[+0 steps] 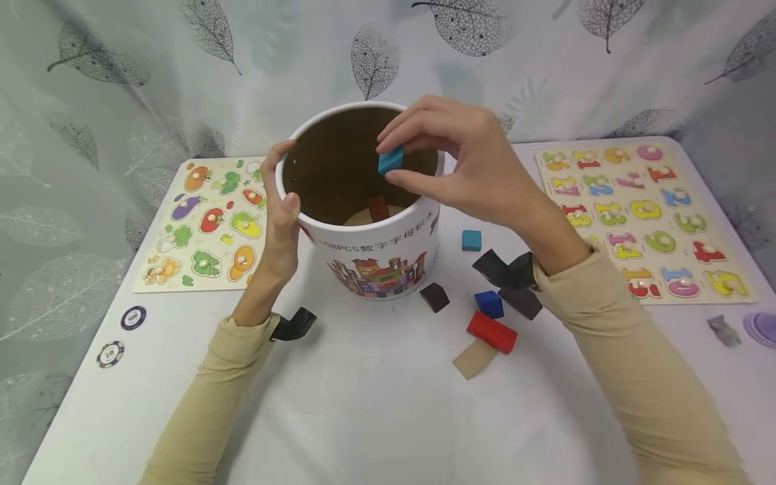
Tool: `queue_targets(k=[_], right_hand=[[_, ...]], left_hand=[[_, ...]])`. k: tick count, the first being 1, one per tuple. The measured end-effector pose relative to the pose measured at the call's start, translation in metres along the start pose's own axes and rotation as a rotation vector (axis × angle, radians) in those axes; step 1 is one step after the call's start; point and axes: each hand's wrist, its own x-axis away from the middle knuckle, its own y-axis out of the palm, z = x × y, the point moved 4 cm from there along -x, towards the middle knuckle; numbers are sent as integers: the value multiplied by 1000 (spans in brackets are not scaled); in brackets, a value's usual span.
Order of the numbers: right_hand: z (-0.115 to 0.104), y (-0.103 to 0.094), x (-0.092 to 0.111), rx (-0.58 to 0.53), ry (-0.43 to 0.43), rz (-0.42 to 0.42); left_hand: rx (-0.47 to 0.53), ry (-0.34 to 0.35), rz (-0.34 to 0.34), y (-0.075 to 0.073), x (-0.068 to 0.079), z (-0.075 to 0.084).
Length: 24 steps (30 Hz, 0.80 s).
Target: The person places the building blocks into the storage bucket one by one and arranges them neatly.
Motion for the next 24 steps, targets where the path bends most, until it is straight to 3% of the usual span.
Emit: queue_targets(k=[14,22,24], right_hand=[[8,1,4,74,29,-12],[-17,1,26,158,-80,-151],[-23,3,38,118,-122,-164]], left_hand=[[10,26,-2,3,1,-1],[10,23,4,3,0,0],[5,20,7,2,0,-1]])
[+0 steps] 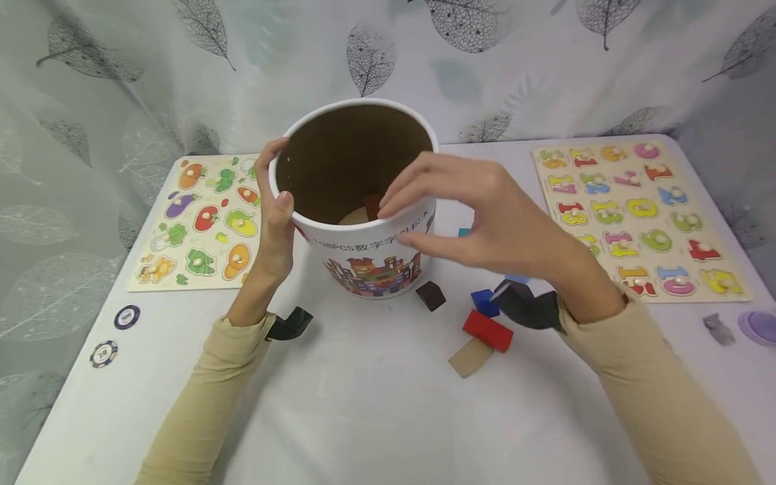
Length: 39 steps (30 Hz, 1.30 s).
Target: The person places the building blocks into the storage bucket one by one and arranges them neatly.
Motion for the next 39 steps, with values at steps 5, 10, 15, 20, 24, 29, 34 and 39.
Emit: queue_targets(k=[5,10,15,20,24,29,34,39], right_hand=[[-15,15,33,-157,-70,-41],[-14,38,71,-192,137,-366],[11,55,108,-152,218,-462],[29,63,130,-7,345,-514],[33,69,139,97,438,-588],[32,75,138,117,463,-611],[30,73,128,46,368,-536],[21,51,98,-40,233,-370]], left_hand=[[-9,4,4,0,-1,0],[-12,3,15,-1,-1,0],[0,2,12,-1,-2,0],[11,7,7,0,-4,1],[8,7,4,0,-4,2],[10,2,11,0,-2,2],[12,-6,7,1,-1,2],[24,-12,10,0,-1,1]])
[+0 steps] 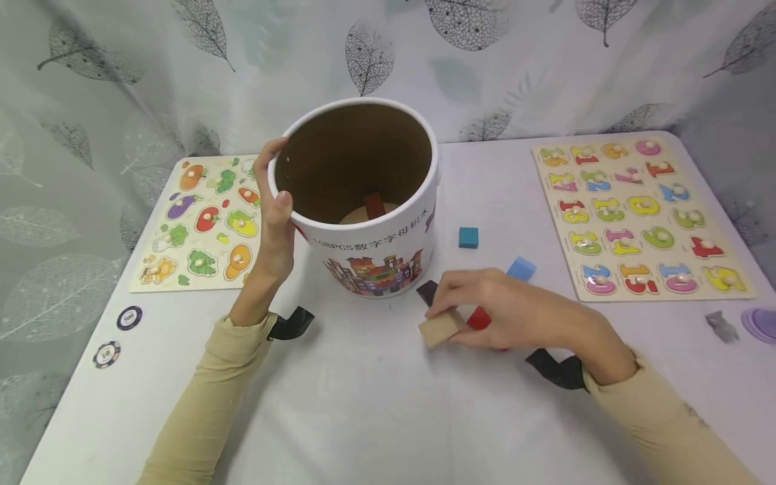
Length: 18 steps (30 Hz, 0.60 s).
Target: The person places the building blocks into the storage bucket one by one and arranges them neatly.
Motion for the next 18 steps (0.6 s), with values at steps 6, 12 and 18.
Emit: queue_targets(k=[6,12,18], right_hand=[[-30,-65,-34,-61,-246,294],[-47,-107,-65,16,-240,521],[-37,-106,-89,-167,-187,622]], left_hand=[[-6,6,-3,-1,-1,0],[-32,-1,-1,-1,0,-1],[-29,-13,-2,-2,2,-1]])
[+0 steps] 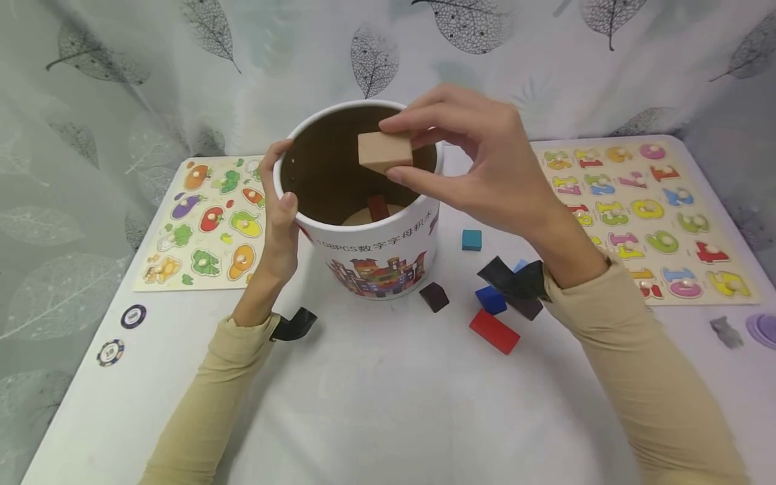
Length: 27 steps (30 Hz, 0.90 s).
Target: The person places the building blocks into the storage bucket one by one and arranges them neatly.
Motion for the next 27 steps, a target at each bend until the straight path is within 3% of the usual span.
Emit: queue_targets(k=[11,19,23,25,27], right_hand=[[18,-4,3,32,85,-5],[24,-31,15,43,105,87],[38,-49,27,187,222,181],[51,-57,38,256,355,190],[67,-62,50,280,478,149]], left_hand=[[-4,17,1,2,-1,2],[9,26,3,2,-1,1],[4,25,7,2,-1,1],[9,23,5,2,-1,1],[13,23,3,2,-1,1]])
